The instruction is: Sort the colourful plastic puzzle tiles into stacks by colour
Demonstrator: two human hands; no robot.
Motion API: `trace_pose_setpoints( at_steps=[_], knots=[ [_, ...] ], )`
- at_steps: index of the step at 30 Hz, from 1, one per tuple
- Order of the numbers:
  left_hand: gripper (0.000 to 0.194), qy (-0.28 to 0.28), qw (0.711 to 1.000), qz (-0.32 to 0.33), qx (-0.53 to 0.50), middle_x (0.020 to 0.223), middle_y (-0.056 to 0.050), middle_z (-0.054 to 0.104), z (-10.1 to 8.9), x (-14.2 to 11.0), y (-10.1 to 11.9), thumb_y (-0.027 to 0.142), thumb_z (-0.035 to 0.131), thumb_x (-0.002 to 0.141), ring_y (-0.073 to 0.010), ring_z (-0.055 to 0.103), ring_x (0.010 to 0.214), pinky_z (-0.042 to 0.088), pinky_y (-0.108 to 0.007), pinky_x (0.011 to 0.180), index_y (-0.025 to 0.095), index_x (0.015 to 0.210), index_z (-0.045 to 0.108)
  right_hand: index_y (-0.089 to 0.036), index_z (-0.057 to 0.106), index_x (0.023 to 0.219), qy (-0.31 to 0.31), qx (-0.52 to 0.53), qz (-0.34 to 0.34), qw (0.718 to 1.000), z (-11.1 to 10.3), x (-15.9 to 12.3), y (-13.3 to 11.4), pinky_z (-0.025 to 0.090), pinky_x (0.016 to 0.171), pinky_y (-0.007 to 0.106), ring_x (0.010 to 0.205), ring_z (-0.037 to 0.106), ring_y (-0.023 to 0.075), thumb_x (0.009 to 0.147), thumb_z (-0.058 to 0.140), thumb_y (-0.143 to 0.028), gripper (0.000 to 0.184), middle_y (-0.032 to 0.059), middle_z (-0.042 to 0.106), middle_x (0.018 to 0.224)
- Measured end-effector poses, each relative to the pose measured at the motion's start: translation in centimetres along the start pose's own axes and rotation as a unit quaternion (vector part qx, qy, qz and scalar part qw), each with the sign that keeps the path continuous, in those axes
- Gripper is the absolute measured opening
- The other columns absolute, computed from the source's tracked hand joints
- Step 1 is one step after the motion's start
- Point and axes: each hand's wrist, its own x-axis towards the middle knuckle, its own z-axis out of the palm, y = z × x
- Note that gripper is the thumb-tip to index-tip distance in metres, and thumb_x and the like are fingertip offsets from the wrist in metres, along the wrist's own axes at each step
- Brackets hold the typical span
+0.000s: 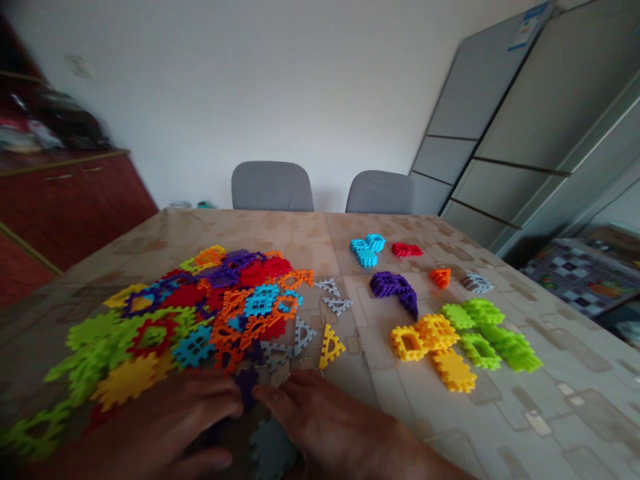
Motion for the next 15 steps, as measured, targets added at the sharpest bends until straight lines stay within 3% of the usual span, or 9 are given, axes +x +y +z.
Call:
trace_pose_setpoints(
  at_steps=[3,5,10,15],
  knots=[
    [0.049,-0.022,1.0,-0.003,-0.004,0.131,-0.009,0.067,0.1,0.8,2.4,0.028,0.079,0.081,-0.0319,0.062,0.123,0.048,-0.045,0.106,0.023,0.128,0.067,-0.019,0.022,0.159,0.029,-0.02,0.023,0.999,-0.3,-0.8,0.0,0.039,0.108,0.043,0.125,0.053,0.0314,0.072,0.083,-0.036,0.108,0.016,0.056,0.142],
    [0.056,-0.016,1.0,-0.001,0.011,0.132,-0.011,0.068,0.8,1.2,3.3,0.027,0.081,0.077,-0.0327,0.062,0.123,0.05,-0.044,0.105,0.021,0.13,0.065,-0.019,0.019,0.16,0.043,-0.038,0.045,0.997,-0.6,-1.7,-0.1,0.036,0.111,0.048,0.126,0.052,0.0343,0.067,0.087,-0.036,0.117,0.0179,0.055,0.142],
    [0.059,0.083,0.983,0.081,0.143,0.126,-0.012,0.071,4.6,1.6,2.5,0.019,0.069,0.08,-0.0328,0.069,0.11,0.058,-0.04,0.09,0.019,0.137,0.059,-0.023,0.015,0.162,0.08,-0.041,0.1,0.991,-0.6,-3.9,0.0,0.037,0.112,0.047,0.132,0.048,0.0351,0.066,0.092,-0.024,0.122,0.0169,0.055,0.144],
    [0.064,0.175,0.949,0.117,0.235,0.119,-0.01,0.074,7.4,1.9,1.5,0.011,0.058,0.079,-0.0271,0.072,0.1,0.059,-0.031,0.078,0.019,0.142,0.053,-0.025,0.02,0.161,0.09,-0.023,0.138,0.986,-0.1,-4.7,0.5,0.044,0.108,0.047,0.132,0.048,0.0345,0.071,0.09,-0.026,0.114,0.017,0.053,0.146]
  ],
)
